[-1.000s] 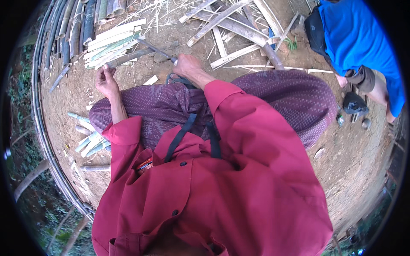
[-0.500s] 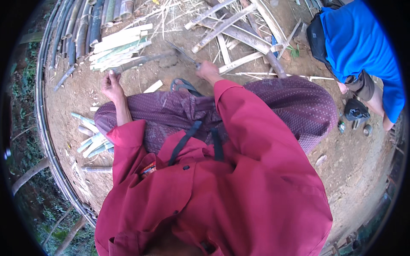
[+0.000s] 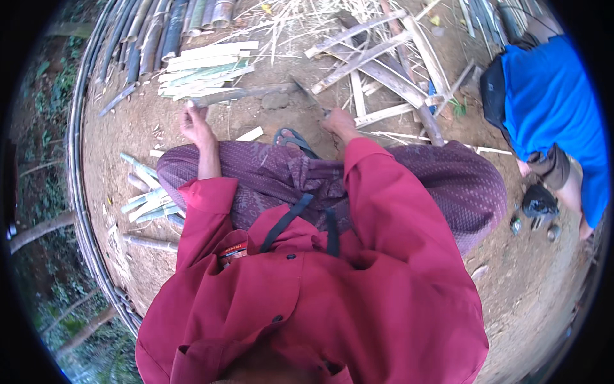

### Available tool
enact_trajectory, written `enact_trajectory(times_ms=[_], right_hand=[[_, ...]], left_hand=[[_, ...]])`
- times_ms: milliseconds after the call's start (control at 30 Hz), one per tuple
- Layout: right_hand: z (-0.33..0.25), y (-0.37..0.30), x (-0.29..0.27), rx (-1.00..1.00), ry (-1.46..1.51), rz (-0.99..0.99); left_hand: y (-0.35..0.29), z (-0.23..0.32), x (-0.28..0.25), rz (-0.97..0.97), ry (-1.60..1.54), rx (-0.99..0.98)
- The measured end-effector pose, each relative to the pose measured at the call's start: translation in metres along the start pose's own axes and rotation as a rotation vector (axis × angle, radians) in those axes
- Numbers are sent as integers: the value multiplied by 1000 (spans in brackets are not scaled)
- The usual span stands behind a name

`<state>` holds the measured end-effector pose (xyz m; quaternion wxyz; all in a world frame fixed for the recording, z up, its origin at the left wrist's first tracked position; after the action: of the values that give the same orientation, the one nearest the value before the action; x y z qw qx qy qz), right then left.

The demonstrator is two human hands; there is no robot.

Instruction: The person sits on the ground and uses a knife to split bamboo strips into thinner pieces. They repeatedly hold the bamboo, cut along its length, and separate the resulting strips.

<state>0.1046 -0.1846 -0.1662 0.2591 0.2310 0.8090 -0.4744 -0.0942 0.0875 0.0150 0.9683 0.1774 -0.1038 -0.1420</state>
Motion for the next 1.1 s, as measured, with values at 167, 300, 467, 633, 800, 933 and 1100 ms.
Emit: enact_trajectory(times_ms=[167,300,467,633,800,933,1100], right_hand=[[4,18,9,-13,6,-53],[-4,9,13,-32,97,-136],[-29,-32,-10,19,438,-227],[-48,-47,-60,-163,411,6],[-107,-138,-144,-438,142,312],[-124,-171,-176,-597,172,368],[-118,-219,-169,-592,420,130]], left_hand=[[-19,-24,12,-14,-113,-127],[-27,-58,20,-186,11,-302],[-26,-59,25,-98,-84,-331],[-5,-21,32,-35,-290,-259],[-9,10,47,-172,-302,-275],[-6,38,64,-235,-437,-281],[-5,69,87,-309,-519,-387]])
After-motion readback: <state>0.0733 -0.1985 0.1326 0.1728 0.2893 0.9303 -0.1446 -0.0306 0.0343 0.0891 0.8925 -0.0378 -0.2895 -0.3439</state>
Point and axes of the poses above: each hand's wrist, its own y-axis towards the middle knuckle, its own x-axis out of the palm, z = x × y, the point moved 5 cm from there along y, towards the middle knuckle, and after that the axes turned 2 degrees about -z, right-handed, at the moved point
